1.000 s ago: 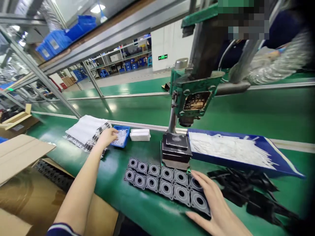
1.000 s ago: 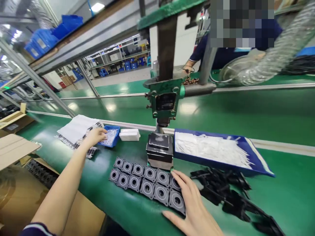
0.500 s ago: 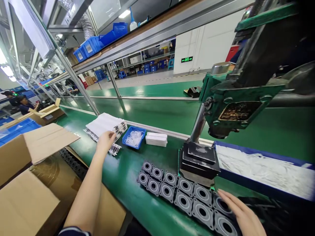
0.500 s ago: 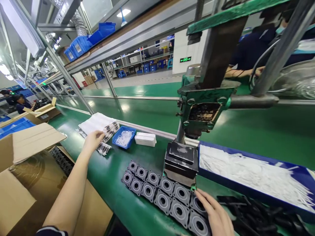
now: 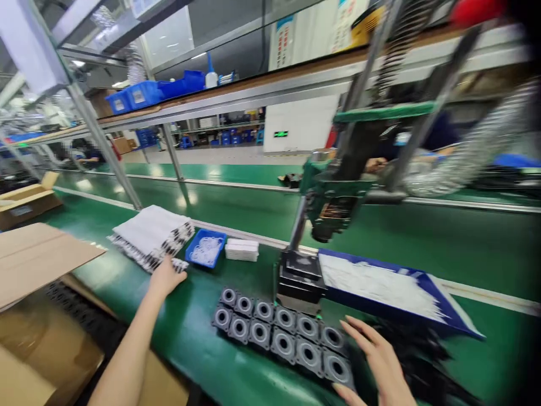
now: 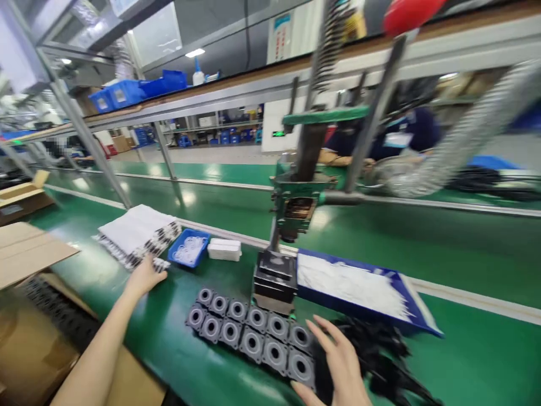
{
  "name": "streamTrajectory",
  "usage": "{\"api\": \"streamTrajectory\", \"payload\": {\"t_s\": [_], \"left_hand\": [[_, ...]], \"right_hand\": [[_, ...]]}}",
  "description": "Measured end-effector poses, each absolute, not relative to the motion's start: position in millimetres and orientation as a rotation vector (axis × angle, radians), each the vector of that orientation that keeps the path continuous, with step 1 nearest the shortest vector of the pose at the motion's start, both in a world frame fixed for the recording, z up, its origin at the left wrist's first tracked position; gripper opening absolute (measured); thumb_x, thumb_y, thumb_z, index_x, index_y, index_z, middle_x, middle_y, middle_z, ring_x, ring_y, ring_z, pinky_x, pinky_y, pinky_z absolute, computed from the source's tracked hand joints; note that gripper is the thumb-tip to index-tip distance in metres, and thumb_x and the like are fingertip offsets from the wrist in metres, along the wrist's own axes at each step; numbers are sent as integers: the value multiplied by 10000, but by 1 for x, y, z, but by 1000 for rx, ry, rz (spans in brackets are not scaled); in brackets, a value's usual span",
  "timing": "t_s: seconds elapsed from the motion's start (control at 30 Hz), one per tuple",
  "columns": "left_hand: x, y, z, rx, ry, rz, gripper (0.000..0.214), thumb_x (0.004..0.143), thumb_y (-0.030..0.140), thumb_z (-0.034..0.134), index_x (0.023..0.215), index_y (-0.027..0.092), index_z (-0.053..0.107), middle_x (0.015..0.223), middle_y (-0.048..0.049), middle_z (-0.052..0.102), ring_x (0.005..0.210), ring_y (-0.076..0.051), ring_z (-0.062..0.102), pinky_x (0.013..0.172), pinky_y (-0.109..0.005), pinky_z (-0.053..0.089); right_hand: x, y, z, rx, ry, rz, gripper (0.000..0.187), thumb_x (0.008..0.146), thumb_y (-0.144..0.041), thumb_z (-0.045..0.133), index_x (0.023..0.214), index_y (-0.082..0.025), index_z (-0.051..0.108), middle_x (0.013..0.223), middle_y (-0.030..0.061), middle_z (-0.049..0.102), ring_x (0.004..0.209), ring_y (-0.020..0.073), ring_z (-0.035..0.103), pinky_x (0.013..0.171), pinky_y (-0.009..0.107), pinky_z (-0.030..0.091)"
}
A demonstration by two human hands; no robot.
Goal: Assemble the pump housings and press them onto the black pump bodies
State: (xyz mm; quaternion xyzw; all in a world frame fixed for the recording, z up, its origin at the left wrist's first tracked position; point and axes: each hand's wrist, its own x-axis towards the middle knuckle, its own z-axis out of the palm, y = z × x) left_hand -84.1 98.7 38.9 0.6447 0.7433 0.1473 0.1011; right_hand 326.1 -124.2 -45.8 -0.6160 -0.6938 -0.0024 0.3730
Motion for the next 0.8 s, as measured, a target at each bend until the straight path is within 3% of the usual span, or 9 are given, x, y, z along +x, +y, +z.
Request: {"api": "streamTrajectory", "payload": {"t_s": [0.1,0.17,0.3,0.43,0.63,0.73,0.8], "left_hand": [[-82,67,43,1890,1940,633,479,844,323,544,1270,142,422,1172,-166,683,1067,-269,691,885,-369,563],[-70,38,41,1656,1346,967,541,856,411,581,1304,164,405,1186,-166,676,1094,-293,679,859,-406,593],[-18,-14,35,1535,854,988,567,795,412,704,1265,189,479,1100,-135,677,865,-244,726,772,-364,618],[26,-37,27,1686,682,941,529,813,341,671,1286,196,485,1121,-131,630,909,-228,700,766,-320,605],[38,-44,22,1981,772,1097,547,748,220,728,1253,249,520,1159,-87,548,1064,-244,600,912,-388,542],[37,-45,23,1827,685,1003,573,764,196,731,1272,257,473,1131,-70,569,989,-205,613,855,-332,543],[37,-47,24,1642,569,910,515,787,193,713,1231,255,460,1084,-54,585,933,-177,617,793,-283,537]], "right_hand": [[316,-135,-21,-1567,-1730,-111,579,891,-384,615,1420,-288,401,1410,141,438,1261,349,503,980,509,513],[297,-135,-4,-1504,-1683,-55,500,906,-329,606,1380,-299,450,1367,131,479,1236,326,524,982,489,520],[250,-121,21,-1281,-1599,507,414,950,-288,571,1352,-311,471,1241,105,563,1037,231,630,861,359,588],[217,-106,30,-1078,-1536,891,503,960,-334,593,1430,-318,414,1187,83,568,944,184,627,840,324,583],[212,-107,32,-1076,-1588,831,481,904,-416,673,1353,-327,525,1099,66,547,960,200,561,847,336,537],[219,-107,37,-1054,-1571,871,570,875,-531,666,1383,-327,509,1059,59,521,878,184,544,794,321,526],[223,-106,41,-1032,-1550,925,513,902,-559,612,1346,-309,554,1058,61,514,835,169,533,771,311,521]]}}
